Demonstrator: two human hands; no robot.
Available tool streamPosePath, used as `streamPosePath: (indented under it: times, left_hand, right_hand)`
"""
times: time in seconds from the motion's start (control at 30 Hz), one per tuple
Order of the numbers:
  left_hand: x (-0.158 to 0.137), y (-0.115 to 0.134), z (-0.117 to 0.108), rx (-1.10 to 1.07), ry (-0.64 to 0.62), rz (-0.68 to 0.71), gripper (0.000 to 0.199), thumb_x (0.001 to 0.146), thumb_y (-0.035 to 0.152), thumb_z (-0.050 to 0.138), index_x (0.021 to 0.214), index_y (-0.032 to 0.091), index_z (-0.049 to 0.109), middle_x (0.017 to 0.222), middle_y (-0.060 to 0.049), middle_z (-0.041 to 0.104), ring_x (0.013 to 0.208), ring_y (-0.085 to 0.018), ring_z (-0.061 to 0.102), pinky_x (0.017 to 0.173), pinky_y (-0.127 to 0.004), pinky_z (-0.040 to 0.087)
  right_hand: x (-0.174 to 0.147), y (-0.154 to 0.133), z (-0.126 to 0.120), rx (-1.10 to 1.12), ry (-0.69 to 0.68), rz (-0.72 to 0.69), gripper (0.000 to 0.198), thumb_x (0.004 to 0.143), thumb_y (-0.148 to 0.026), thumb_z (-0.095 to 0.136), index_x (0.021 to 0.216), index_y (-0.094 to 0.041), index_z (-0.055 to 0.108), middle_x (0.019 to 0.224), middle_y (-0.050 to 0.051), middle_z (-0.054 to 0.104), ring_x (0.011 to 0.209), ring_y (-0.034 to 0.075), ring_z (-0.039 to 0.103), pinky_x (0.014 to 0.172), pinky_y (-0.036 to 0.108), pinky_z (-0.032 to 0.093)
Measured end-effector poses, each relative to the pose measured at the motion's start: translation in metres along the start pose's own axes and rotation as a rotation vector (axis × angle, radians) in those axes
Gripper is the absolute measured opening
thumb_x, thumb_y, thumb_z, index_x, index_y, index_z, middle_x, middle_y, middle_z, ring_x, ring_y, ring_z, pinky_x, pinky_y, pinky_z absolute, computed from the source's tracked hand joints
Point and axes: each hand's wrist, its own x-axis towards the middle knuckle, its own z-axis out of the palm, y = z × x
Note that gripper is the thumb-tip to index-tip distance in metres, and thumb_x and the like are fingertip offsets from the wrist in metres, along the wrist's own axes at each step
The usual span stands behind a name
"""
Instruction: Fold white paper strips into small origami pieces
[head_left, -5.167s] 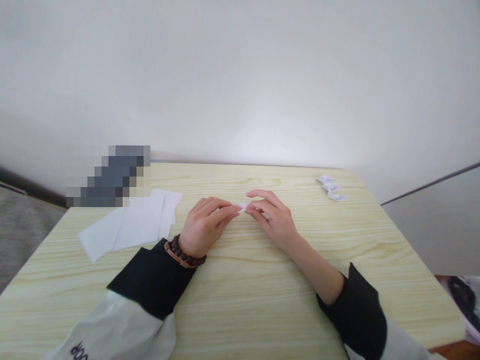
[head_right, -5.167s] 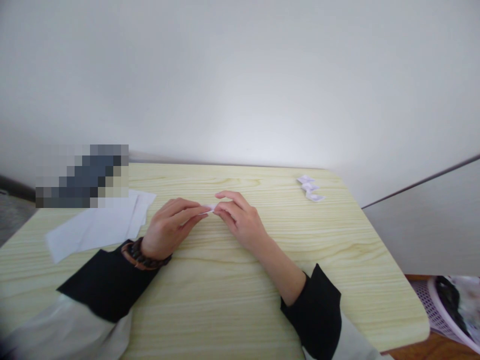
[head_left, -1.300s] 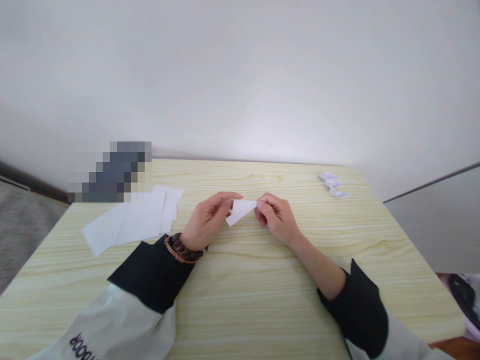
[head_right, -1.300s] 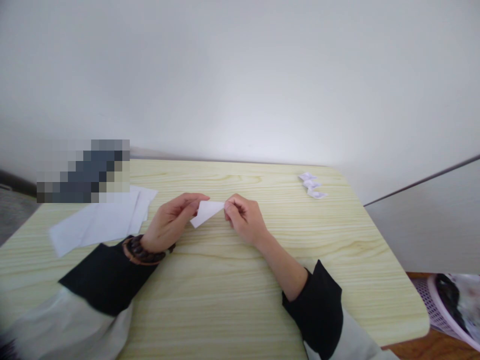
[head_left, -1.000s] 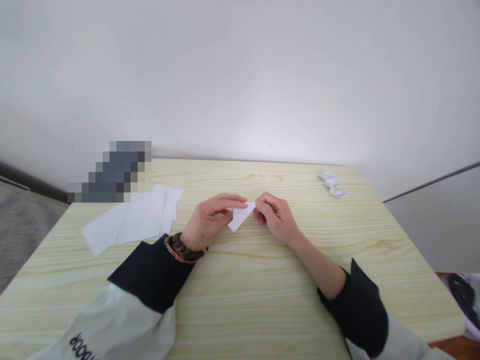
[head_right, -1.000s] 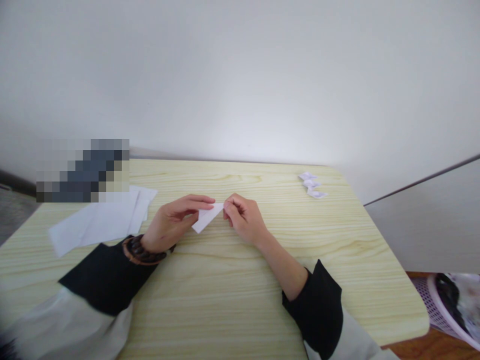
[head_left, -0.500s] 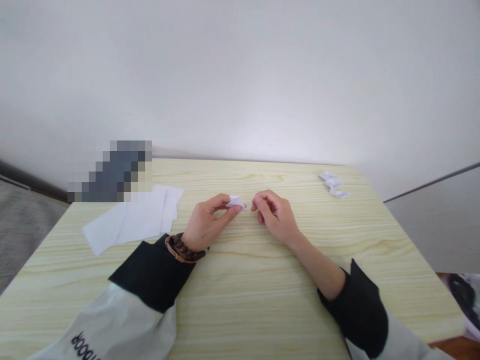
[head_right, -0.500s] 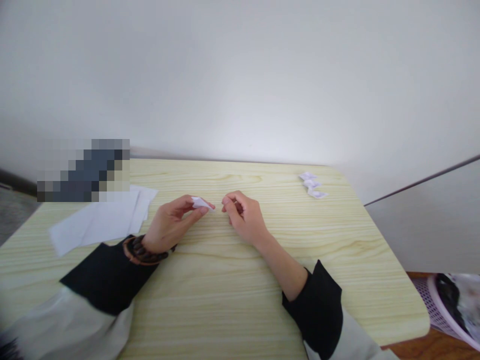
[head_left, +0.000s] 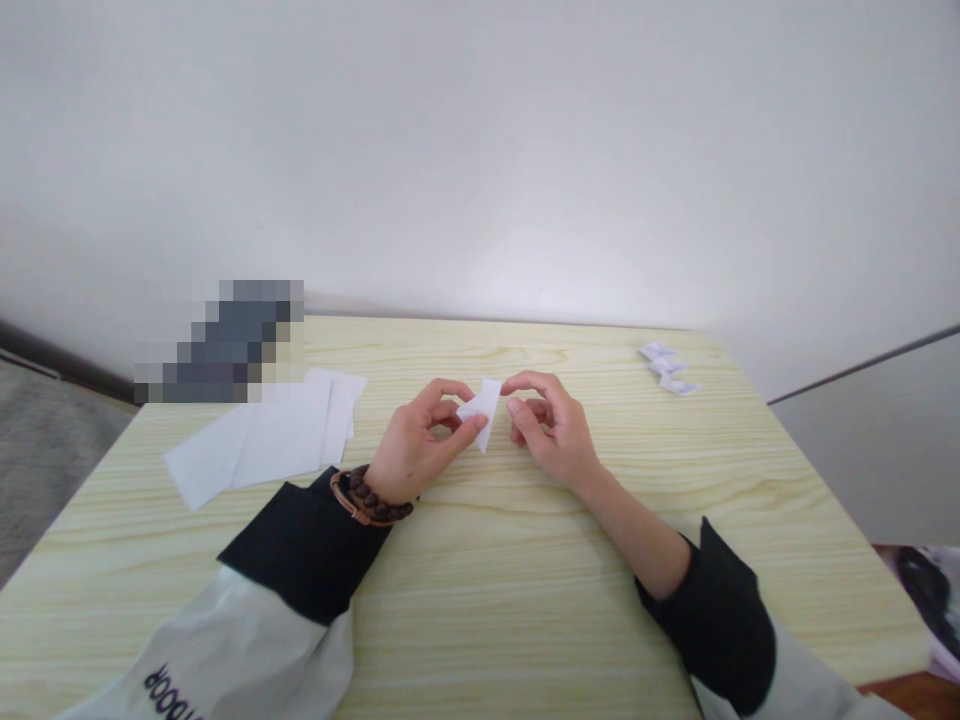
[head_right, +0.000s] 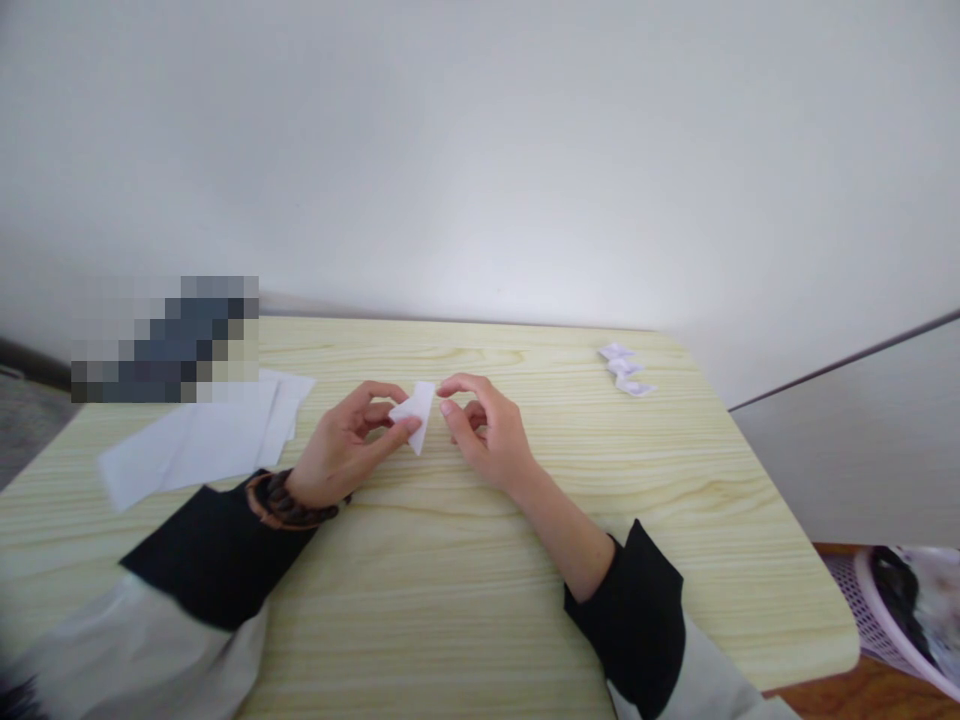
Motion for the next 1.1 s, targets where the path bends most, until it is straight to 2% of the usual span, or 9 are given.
streamPosePath:
  times: [0.17,0.33,0.53,0.7,0.87,1.1]
  left_hand:
    - [0.0,0.0052,0.0009,0.038,-0.009,0.029,0.021,0.08,0.036,0.058,0.09,0.017,0.058,0.075,-0.002,0.068,0.068,-0.014,0.062,0.067,-0.025,0.051]
    - [0.0003,0.0064,0.0022,-0.007,0.024,0.043,0.018,0.081,0.035,0.058,0.087,0.017,0.058,0.08,-0.003,0.066,0.073,-0.014,0.063,0.07,-0.025,0.053]
    - [-0.0016,0.0025,0.004,-0.125,-0.007,0.028,0.018,0.081,0.031,0.06,0.091,0.019,0.051,0.075,0.0,0.067,0.065,-0.013,0.065,0.064,-0.024,0.053]
    - [-0.0014,0.0026,0.0036,-0.056,0.018,0.048,0.015,0.081,0.031,0.06,0.086,0.019,0.052,0.074,0.001,0.066,0.066,-0.013,0.065,0.062,-0.022,0.052]
    - [-0.0006,0.003,0.0012,0.106,0.077,0.108,0.012,0.08,0.029,0.061,0.083,0.018,0.059,0.079,-0.002,0.067,0.075,-0.015,0.064,0.071,-0.025,0.05]
    - [0.0005,0.0046,0.0023,0.079,0.081,0.151,0.011,0.08,0.027,0.062,0.084,0.017,0.062,0.087,-0.003,0.07,0.081,-0.016,0.065,0.074,-0.026,0.051]
  right_hand:
    - [-0.0007,0.0005,-0.001,-0.06,-0.022,-0.022,0.014,0.088,-0.03,0.052,0.099,-0.021,0.052,0.075,-0.001,0.059,0.05,0.007,0.056,0.045,0.019,0.044]
    - [-0.0025,0.0042,0.0001,-0.076,-0.013,-0.04,0.016,0.086,-0.031,0.055,0.098,-0.021,0.052,0.083,0.001,0.06,0.051,0.006,0.055,0.043,0.018,0.043]
    - [-0.0027,0.0054,0.0007,-0.126,-0.007,-0.088,0.014,0.085,-0.026,0.056,0.098,-0.022,0.053,0.081,0.0,0.06,0.049,0.006,0.053,0.047,0.019,0.043]
    - [-0.0011,0.0035,-0.0001,-0.158,-0.028,-0.104,0.009,0.085,-0.025,0.054,0.093,-0.021,0.053,0.085,0.001,0.061,0.05,0.006,0.054,0.05,0.02,0.044]
    - [-0.0002,0.0013,-0.001,-0.127,-0.091,-0.122,0.004,0.086,-0.023,0.053,0.089,-0.02,0.053,0.092,0.003,0.061,0.053,0.005,0.054,0.052,0.02,0.046]
    - [0.0016,0.0007,-0.0002,-0.069,-0.1,-0.148,0.005,0.09,-0.023,0.05,0.09,-0.019,0.053,0.1,0.004,0.059,0.057,0.005,0.053,0.052,0.019,0.047]
